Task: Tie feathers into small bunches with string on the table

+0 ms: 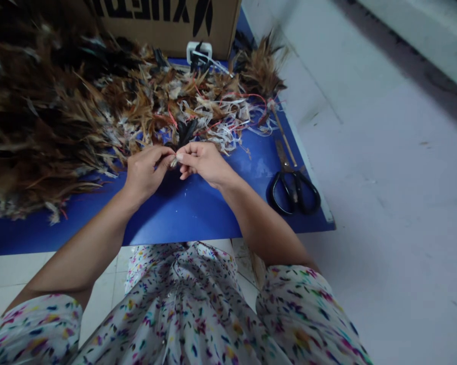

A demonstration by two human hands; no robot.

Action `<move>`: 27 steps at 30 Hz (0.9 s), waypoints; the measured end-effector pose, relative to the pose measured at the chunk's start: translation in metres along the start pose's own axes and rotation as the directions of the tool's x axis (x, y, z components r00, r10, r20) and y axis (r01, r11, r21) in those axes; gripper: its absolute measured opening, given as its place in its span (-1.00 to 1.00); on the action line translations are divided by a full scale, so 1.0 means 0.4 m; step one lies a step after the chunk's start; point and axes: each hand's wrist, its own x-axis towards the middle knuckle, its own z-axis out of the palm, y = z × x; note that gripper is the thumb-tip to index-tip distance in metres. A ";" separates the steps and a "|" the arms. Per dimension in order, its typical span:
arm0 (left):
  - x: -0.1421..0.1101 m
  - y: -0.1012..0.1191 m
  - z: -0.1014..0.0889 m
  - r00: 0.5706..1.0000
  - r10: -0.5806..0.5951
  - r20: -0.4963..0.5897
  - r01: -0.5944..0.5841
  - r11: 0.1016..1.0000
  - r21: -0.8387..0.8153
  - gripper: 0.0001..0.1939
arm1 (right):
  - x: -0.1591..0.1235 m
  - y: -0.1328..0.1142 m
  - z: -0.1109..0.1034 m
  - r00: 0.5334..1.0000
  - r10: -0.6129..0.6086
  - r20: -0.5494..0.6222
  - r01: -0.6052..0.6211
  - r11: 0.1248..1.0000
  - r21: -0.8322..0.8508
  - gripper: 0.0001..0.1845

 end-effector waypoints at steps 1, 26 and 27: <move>-0.002 -0.001 0.002 1.000 0.012 -0.002 -0.012 1.000 0.009 -0.85 | 0.000 0.000 0.002 1.000 0.002 -0.008 -0.002 1.000 -0.007 -0.59; -0.003 0.002 0.023 0.991 -0.077 -0.110 0.082 0.996 0.043 -0.91 | 0.009 0.030 0.025 0.996 -0.035 -0.083 0.040 0.998 0.053 -0.49; -0.003 0.003 0.022 0.990 -0.079 -0.114 0.083 0.996 0.032 -0.90 | 0.010 0.032 0.025 0.996 -0.045 -0.074 0.049 0.997 0.060 -0.48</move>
